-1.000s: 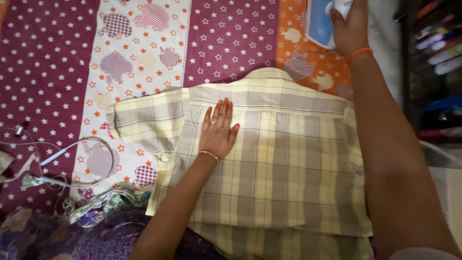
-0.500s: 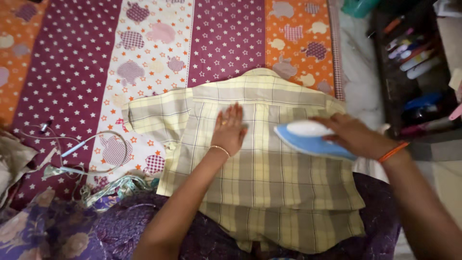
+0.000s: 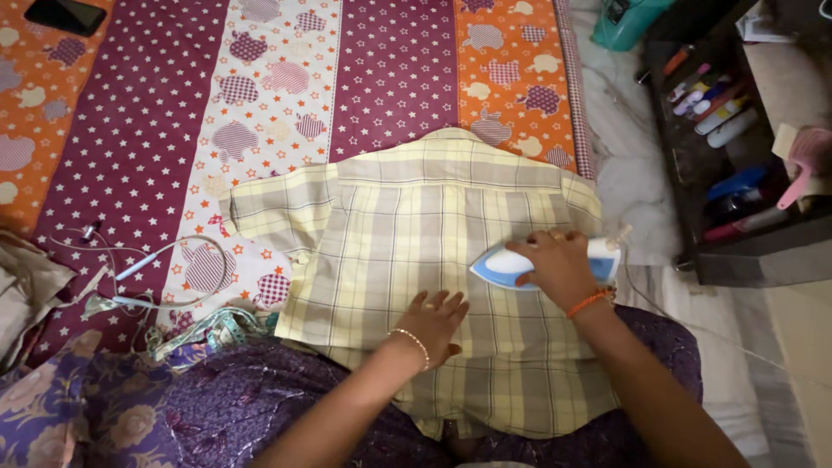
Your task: The person irons a plaid shirt laid out on a patterned bedsheet. They use a handheld electric iron to smooth the fabric, moving it across the shirt's body and sleeves while adjusting the garment with their other hand.
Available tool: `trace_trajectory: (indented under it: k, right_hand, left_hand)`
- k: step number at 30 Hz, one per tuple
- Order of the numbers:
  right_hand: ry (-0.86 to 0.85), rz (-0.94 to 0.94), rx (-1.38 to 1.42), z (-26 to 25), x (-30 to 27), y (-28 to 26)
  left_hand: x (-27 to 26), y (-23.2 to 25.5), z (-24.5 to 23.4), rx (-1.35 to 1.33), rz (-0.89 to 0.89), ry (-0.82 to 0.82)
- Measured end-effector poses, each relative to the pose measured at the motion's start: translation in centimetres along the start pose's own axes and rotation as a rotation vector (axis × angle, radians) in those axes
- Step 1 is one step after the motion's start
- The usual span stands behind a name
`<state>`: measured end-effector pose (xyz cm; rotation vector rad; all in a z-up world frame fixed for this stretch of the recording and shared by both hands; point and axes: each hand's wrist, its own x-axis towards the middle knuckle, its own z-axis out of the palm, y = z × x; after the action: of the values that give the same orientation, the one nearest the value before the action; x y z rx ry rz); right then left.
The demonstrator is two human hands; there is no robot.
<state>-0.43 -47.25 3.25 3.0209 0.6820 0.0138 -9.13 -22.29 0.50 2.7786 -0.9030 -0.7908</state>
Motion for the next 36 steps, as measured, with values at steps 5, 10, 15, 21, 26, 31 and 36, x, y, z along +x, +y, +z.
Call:
trace_trajectory:
  k: [5,10,15,21,26,31,36]
  right_hand:
    - [0.161,-0.002,0.047,1.7,3.8,1.2]
    - [0.265,0.002,0.035,3.0,9.1,2.8]
    - [0.198,0.023,0.018,3.3,14.1,4.5]
    - [0.077,0.004,0.002,2.8,17.3,6.4]
    - [-0.036,0.033,-0.014,2.2,18.4,7.2]
    - [-0.16,0.02,0.0,2.2,17.2,6.5]
    - [-0.168,0.1,0.09,1.8,11.0,4.0]
  left_hand:
    - [4.1,-0.5,2.4,-0.048,0.083,0.202]
    - [6.9,-1.6,3.4,-0.02,0.092,0.238]
    - [8.2,-2.7,2.8,-0.074,0.115,0.156]
    - [8.8,-3.6,2.7,-0.113,0.14,0.162]
    - [8.3,-3.9,2.0,-0.177,0.138,0.161]
    - [7.1,-4.9,0.2,-0.329,0.188,0.274]
    - [5.8,-4.9,-1.0,-0.313,0.061,0.648]
